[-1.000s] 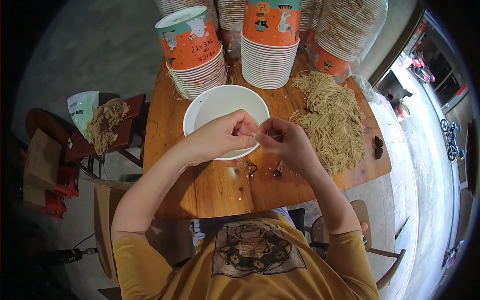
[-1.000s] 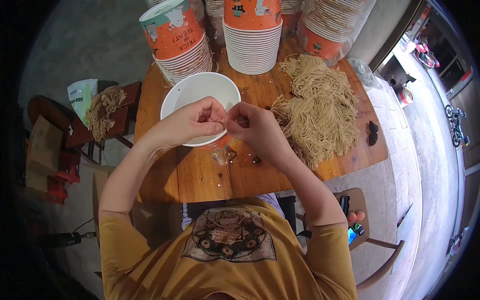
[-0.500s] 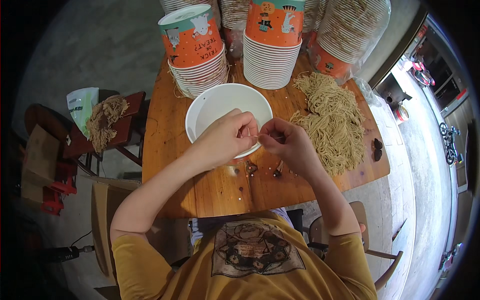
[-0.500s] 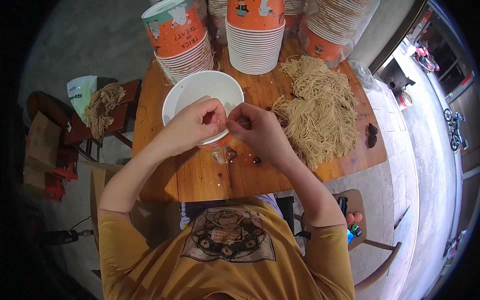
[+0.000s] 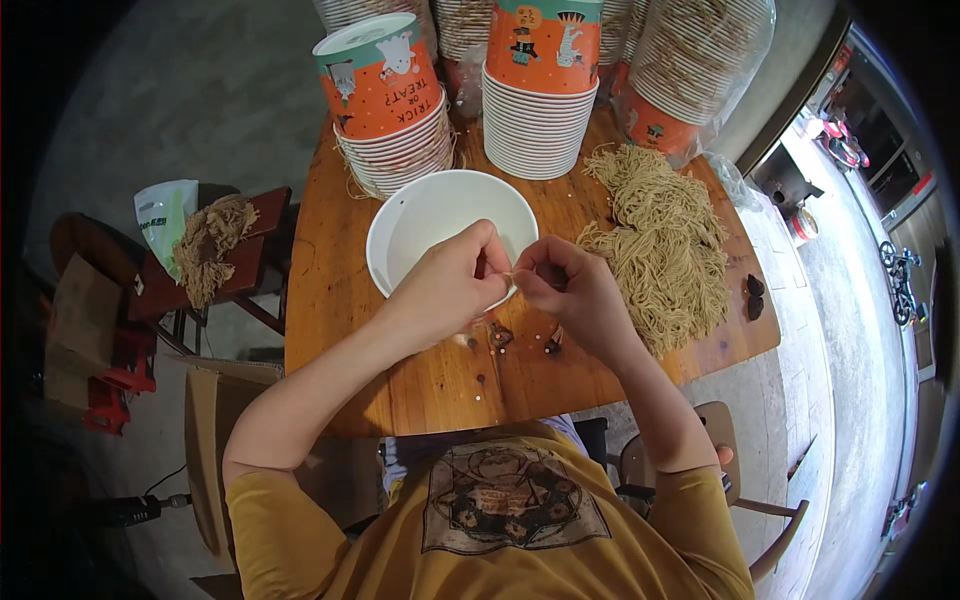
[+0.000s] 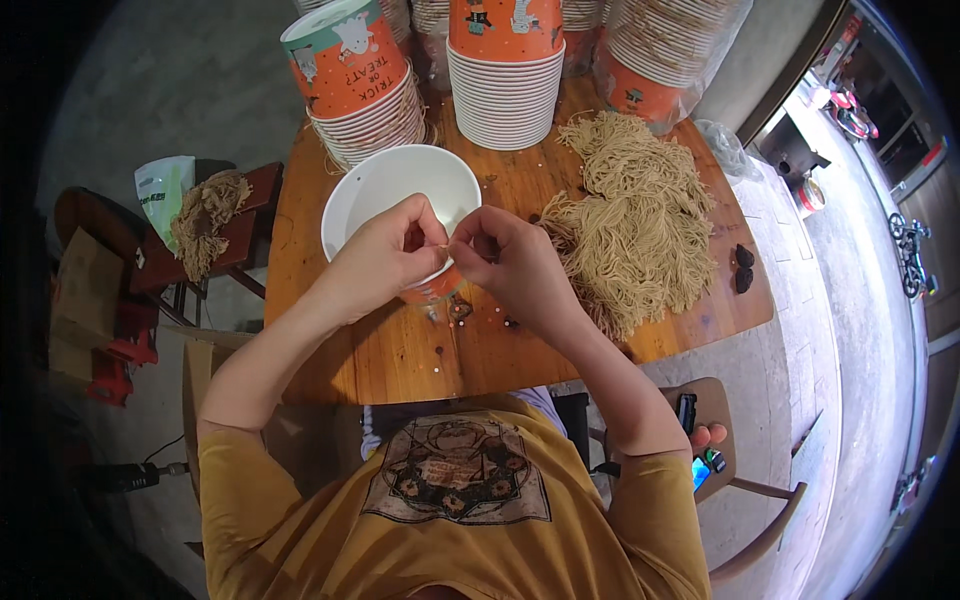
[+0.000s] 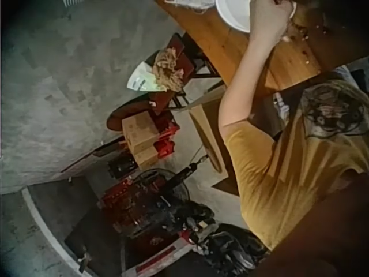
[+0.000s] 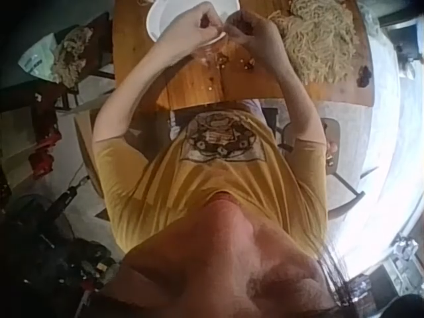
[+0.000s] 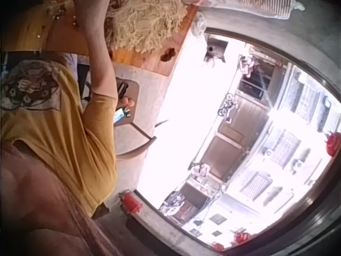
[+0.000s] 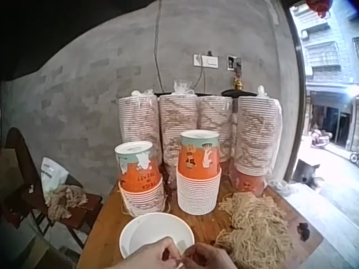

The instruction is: Tying knots in pieces of string and placing them into paper cups.

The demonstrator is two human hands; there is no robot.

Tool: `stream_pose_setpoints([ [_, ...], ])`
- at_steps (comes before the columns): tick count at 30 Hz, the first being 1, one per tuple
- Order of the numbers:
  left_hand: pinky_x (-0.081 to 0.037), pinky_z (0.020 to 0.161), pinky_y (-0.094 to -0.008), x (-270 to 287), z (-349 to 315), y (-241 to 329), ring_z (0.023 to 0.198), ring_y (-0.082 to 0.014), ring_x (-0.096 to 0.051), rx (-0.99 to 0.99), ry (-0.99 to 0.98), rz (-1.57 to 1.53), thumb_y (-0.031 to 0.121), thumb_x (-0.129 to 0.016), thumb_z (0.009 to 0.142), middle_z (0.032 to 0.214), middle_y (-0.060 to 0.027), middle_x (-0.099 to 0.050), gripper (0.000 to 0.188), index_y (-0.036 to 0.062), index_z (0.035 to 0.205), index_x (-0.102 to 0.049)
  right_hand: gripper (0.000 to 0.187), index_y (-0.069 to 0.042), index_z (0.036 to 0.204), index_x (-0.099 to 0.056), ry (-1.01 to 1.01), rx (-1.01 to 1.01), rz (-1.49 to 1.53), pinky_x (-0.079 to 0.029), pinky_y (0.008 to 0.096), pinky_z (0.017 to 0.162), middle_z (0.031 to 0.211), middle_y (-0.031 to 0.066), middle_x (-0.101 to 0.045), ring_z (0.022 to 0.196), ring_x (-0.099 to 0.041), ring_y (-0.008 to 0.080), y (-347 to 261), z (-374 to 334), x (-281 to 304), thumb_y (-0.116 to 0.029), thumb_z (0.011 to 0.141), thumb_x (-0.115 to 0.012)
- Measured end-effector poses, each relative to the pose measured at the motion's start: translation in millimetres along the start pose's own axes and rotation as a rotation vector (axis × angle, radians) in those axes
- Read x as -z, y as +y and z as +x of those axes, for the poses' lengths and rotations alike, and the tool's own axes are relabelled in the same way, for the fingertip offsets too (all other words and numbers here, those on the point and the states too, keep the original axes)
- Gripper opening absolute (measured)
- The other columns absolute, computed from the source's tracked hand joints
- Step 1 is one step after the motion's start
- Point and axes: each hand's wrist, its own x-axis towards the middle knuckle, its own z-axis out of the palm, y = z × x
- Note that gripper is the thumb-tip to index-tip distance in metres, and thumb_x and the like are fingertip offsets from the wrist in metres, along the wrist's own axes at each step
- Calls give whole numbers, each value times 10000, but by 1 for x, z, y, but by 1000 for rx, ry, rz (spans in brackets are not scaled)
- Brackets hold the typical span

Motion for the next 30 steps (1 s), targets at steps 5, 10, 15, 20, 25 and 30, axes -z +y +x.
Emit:
stream_pose_setpoints([
  [5,-411,618,-229,1,8,1,699,-60,-467,27,-46,-95,-8,-572,810,773,3,-499,114,46,853,-481,128,-3,856,-570,93,146,-10,-442,264,585,729,51,-561,610,-517,117,8,-2,-1,-88,802,-649],
  [10,-401,732,-199,4,12,2,779,-42,-459,47,-87,-183,-23,-596,810,842,30,-500,162,83,858,-483,128,-4,858,-562,190,205,-100,-455,278,593,759,74,-568,629,-550,156,6,-7,-5,-81,793,-642],
  [15,-397,750,-198,1,15,8,779,-45,-462,33,-121,-239,-36,-595,796,860,29,-497,196,99,890,-489,135,-4,865,-560,248,197,-106,-459,281,598,763,83,-571,634,-559,172,10,-10,-7,-79,786,-640],
  [20,-397,756,-203,0,16,8,794,-51,-470,16,-121,-260,-31,-582,792,863,23,-503,199,87,934,-506,126,-1,862,-546,233,119,114,-439,241,595,739,43,-556,630,-517,97,18,-10,-11,-82,817,-631],
  [25,-406,746,-213,3,17,5,785,-70,-479,44,-152,-382,-21,-586,796,876,8,-519,194,67,954,-516,114,-23,859,-541,194,58,313,-354,182,575,738,-59,-482,649,-414,18,16,-11,-15,-93,851,-632],
  [30,-411,739,-215,7,19,1,778,-85,-486,84,-172,-473,-4,-623,812,874,-4,-538,188,58,955,-518,122,-35,866,-553,264,124,115,-377,201,563,724,-38,-491,632,-433,36,16,-12,-14,-105,834,-648],
])
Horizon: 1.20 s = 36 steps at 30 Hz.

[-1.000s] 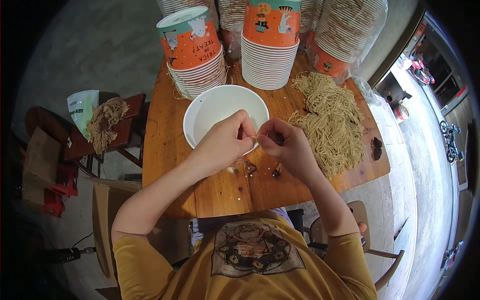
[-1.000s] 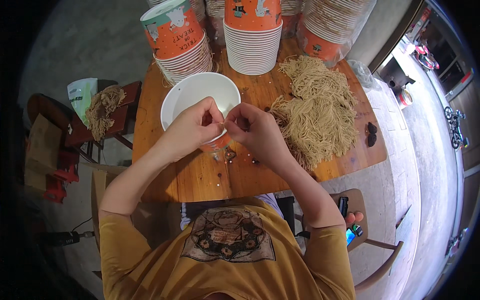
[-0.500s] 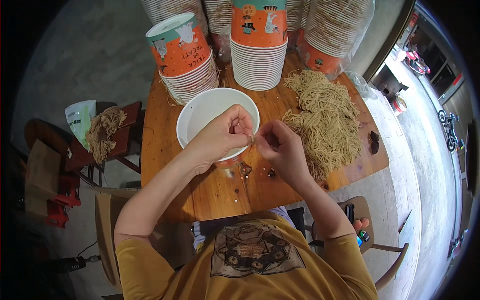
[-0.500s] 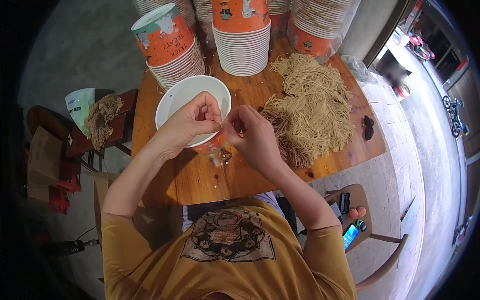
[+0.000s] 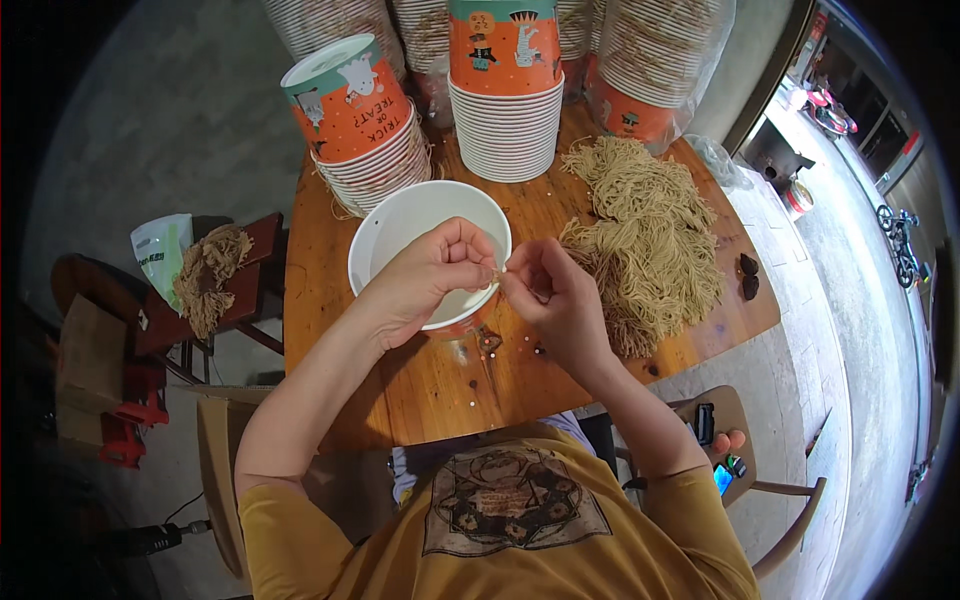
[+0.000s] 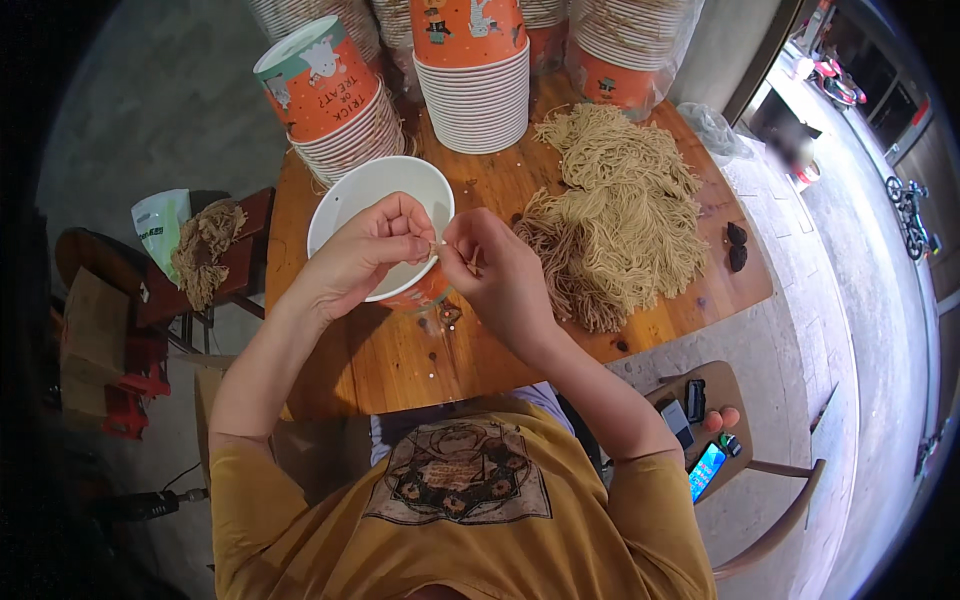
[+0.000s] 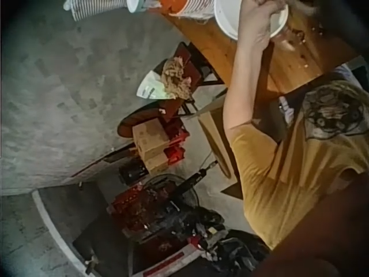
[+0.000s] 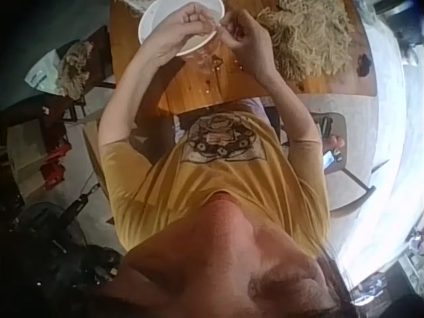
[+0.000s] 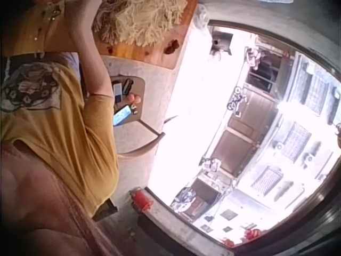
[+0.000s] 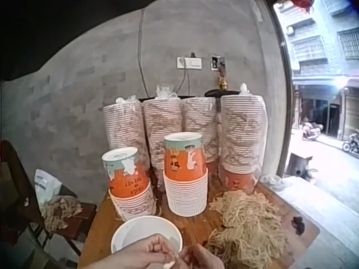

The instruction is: Tying knots in pieces of string and placing them into paper cups.

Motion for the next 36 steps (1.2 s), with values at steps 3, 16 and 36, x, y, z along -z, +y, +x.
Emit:
stream_pose_setpoints([
  [3,-413,727,-218,-2,0,1,776,-88,-492,10,30,-7,0,-636,815,863,-1,-537,187,59,945,-516,124,-68,890,-569,99,326,-367,-471,275,536,751,17,-528,635,-570,160,-2,0,2,-83,795,-647],
  [16,-426,750,-211,-11,-6,-3,792,-65,-497,-30,93,188,3,-606,848,901,12,-508,177,72,963,-490,133,-47,782,-527,-11,424,-558,-477,327,532,727,75,-510,648,-572,218,-9,10,4,-30,716,-641],
  [36,-386,741,-190,-9,-6,-5,771,-38,-439,-104,65,289,-7,-583,831,839,43,-454,169,80,936,-484,164,-73,901,-586,-307,-441,299,-304,173,489,728,-76,-474,549,-360,9,-27,13,25,-228,900,-533],
])
